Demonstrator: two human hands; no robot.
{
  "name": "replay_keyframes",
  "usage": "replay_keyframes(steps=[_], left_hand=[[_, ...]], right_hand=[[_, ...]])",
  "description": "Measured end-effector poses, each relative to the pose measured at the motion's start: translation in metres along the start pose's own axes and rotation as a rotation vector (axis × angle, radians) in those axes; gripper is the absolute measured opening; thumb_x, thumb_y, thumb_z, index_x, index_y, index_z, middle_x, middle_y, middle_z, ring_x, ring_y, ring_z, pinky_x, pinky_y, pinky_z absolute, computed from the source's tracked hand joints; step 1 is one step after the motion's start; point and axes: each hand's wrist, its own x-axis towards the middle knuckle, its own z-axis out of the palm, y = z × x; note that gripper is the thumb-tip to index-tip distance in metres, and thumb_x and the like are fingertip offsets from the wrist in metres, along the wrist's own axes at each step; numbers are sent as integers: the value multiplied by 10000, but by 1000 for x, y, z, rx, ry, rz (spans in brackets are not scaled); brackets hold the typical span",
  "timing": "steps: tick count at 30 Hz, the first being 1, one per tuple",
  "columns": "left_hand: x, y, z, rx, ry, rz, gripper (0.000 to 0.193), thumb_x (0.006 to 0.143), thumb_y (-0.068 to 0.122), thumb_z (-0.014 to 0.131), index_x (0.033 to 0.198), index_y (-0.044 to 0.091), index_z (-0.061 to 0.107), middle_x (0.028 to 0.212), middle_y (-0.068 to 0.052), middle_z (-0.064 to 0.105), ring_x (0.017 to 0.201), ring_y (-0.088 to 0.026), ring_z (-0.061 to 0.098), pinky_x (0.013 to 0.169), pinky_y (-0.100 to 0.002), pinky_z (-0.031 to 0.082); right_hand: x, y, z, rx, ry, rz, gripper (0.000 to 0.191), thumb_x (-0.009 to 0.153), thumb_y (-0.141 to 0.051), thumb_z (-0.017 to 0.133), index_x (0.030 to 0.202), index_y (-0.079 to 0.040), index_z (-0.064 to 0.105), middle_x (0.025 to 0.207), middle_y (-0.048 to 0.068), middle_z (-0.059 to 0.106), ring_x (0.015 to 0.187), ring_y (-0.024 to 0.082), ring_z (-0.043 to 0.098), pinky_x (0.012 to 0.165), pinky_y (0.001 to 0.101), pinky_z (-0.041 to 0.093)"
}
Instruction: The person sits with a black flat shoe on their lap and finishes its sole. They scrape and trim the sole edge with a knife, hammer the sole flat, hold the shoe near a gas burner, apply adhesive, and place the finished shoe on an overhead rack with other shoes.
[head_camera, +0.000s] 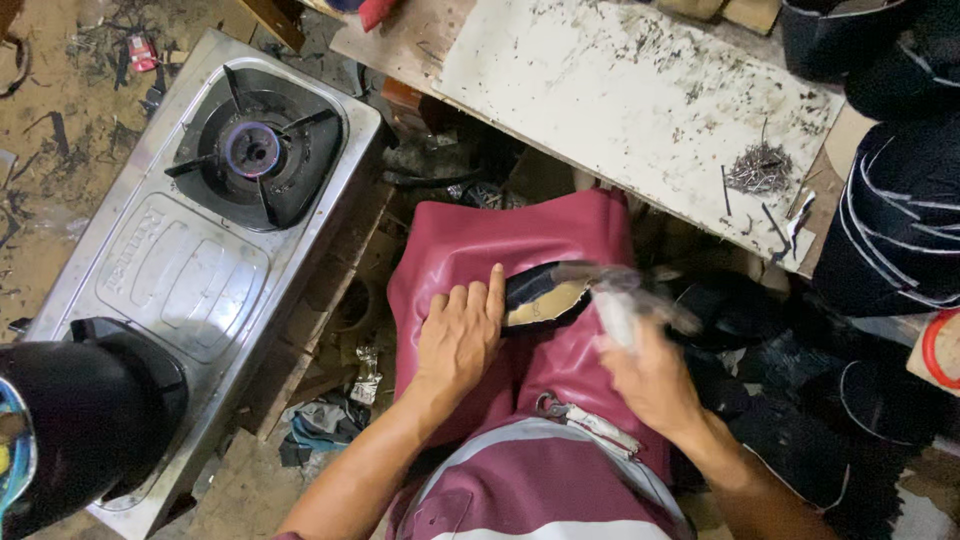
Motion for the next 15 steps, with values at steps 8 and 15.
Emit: replay_keyframes(steps=[8, 15], left_hand=[[-2, 0, -3, 32, -30, -19, 626, 892, 185, 597, 1487, 11, 510, 888, -35, 566, 819, -205, 564, 709, -366, 444], [25, -1, 1, -345, -69, -2, 1039, 716, 726, 731, 1353, -66, 513, 997, -195, 692, 926, -347, 665, 815, -483, 502]], right_hand=[[-18, 11, 18, 224, 106, 6, 370, 993, -265, 642, 1227, -3, 528, 774, 130, 638, 628, 171, 612, 590, 317, 516], [-10, 8, -6, -139, -257, 565, 346, 902, -257, 661, 1151, -20, 610, 659, 115, 670, 490, 159, 622, 455, 327, 515]])
